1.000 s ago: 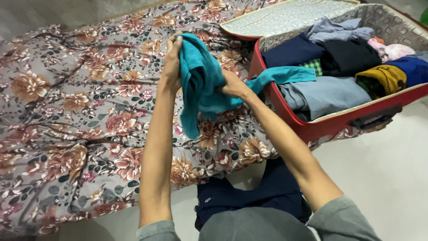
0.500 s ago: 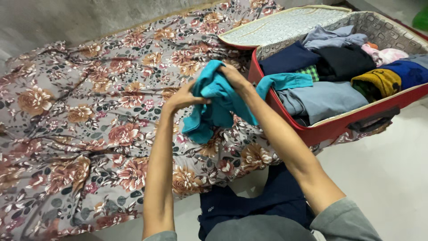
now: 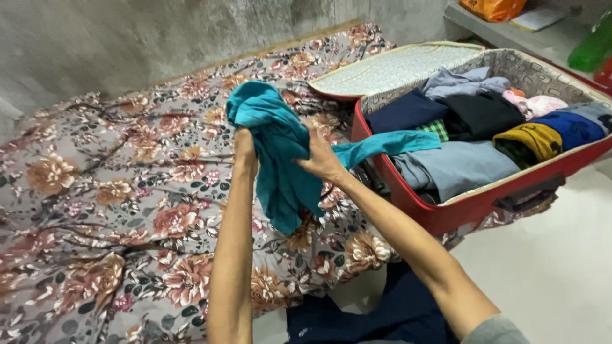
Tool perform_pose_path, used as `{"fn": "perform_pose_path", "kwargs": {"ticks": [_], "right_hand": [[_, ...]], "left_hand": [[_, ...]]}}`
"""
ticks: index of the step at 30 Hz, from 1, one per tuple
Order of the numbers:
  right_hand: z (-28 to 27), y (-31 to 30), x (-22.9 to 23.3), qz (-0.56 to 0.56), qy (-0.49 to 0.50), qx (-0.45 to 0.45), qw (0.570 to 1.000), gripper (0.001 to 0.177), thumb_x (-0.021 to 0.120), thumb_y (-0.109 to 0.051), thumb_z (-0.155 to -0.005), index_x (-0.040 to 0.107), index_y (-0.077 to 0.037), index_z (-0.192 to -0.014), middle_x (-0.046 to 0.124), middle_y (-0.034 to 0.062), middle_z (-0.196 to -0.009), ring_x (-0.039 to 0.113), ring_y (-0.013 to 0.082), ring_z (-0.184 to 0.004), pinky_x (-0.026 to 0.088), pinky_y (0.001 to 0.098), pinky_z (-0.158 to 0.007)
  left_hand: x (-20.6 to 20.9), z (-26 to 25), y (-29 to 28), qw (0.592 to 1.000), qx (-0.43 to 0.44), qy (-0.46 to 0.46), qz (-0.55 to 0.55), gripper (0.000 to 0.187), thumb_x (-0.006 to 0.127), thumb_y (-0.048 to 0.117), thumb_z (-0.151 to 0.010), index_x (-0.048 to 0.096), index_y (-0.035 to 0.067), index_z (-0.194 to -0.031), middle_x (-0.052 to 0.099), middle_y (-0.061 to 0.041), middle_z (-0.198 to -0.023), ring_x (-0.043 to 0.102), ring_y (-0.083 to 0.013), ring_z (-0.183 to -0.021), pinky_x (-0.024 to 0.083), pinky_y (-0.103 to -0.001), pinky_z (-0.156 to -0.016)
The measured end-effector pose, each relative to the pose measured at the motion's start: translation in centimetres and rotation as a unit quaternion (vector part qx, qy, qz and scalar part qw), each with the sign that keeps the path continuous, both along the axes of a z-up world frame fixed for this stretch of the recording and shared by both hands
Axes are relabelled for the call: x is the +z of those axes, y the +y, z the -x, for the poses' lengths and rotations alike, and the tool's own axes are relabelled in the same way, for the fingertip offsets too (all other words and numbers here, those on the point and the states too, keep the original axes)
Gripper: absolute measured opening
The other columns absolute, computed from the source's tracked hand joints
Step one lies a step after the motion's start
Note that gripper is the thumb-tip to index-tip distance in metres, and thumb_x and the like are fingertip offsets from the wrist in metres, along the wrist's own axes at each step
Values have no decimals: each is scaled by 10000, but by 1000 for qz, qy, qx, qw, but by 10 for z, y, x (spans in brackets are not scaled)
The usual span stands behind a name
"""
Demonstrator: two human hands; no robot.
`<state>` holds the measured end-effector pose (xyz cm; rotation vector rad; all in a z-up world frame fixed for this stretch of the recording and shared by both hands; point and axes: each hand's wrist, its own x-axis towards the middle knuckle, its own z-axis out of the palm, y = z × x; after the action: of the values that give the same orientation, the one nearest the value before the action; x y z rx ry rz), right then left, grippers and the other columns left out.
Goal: The person folds items of clothing, including a teal shirt, a grey garment, and a green checkered shirt, and packs them into a red suitcase resting on a bed.
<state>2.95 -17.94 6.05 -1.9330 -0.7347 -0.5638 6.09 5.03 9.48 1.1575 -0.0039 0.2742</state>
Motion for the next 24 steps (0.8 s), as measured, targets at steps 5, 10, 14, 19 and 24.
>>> {"fn": "perform_pose_path", "kwargs": {"ticks": [5, 10, 14, 19, 24], "right_hand": [[-78, 3, -66, -212, 52, 36, 975, 458, 651, -90, -929, 608, 53, -1362, 648, 204, -1258, 597, 322, -1144, 457, 404, -988], [-122, -19, -47, -385, 205, 218, 873, 292, 502, -110, -1055, 680, -9, -1264, 709, 73, -1119, 669, 142, -1010, 535, 286, -929], [-90, -24, -5, -490, 301, 253, 777, 357, 552, -251, -1018, 598, -31, -1294, 703, 82, -1071, 675, 191, -950, 549, 347, -888], [-23, -33, 55, -314, 328, 251, 855, 691, 714, -190, -863, 408, -92, -1476, 640, 66, -1264, 631, 179, -1165, 508, 333, -1047], [-24, -34, 34, -84, 253, 217, 939, 823, 741, -29, -771, 361, -95, -1498, 566, 63, -1365, 532, 132, -1216, 423, 307, -1036]], "left_hand": [[11, 24, 8, 980, -52, -53, -183, 757, 699, 378, -852, 410, 71, -1480, 546, -125, -1434, 530, -252, -1285, 416, -384, -1091], [-38, 61, 22, 930, -174, 107, -305, 970, 736, 558, -756, 378, 91, -1527, 487, -41, -1501, 464, -222, -1337, 403, -429, -1092], [-53, 63, 3, 876, -246, 80, -406, 728, 826, 419, -789, 618, -37, -1317, 658, -190, -1231, 601, -274, -1099, 507, -425, -980], [-45, 37, -7, 987, -80, 75, -114, 583, 737, 304, -877, 570, 53, -1376, 689, -99, -1246, 668, -211, -1088, 543, -362, -972], [14, 39, -7, 995, 15, -34, 95, 573, 710, 279, -868, 540, 118, -1391, 676, -65, -1283, 680, -224, -1115, 580, -391, -955]]}}
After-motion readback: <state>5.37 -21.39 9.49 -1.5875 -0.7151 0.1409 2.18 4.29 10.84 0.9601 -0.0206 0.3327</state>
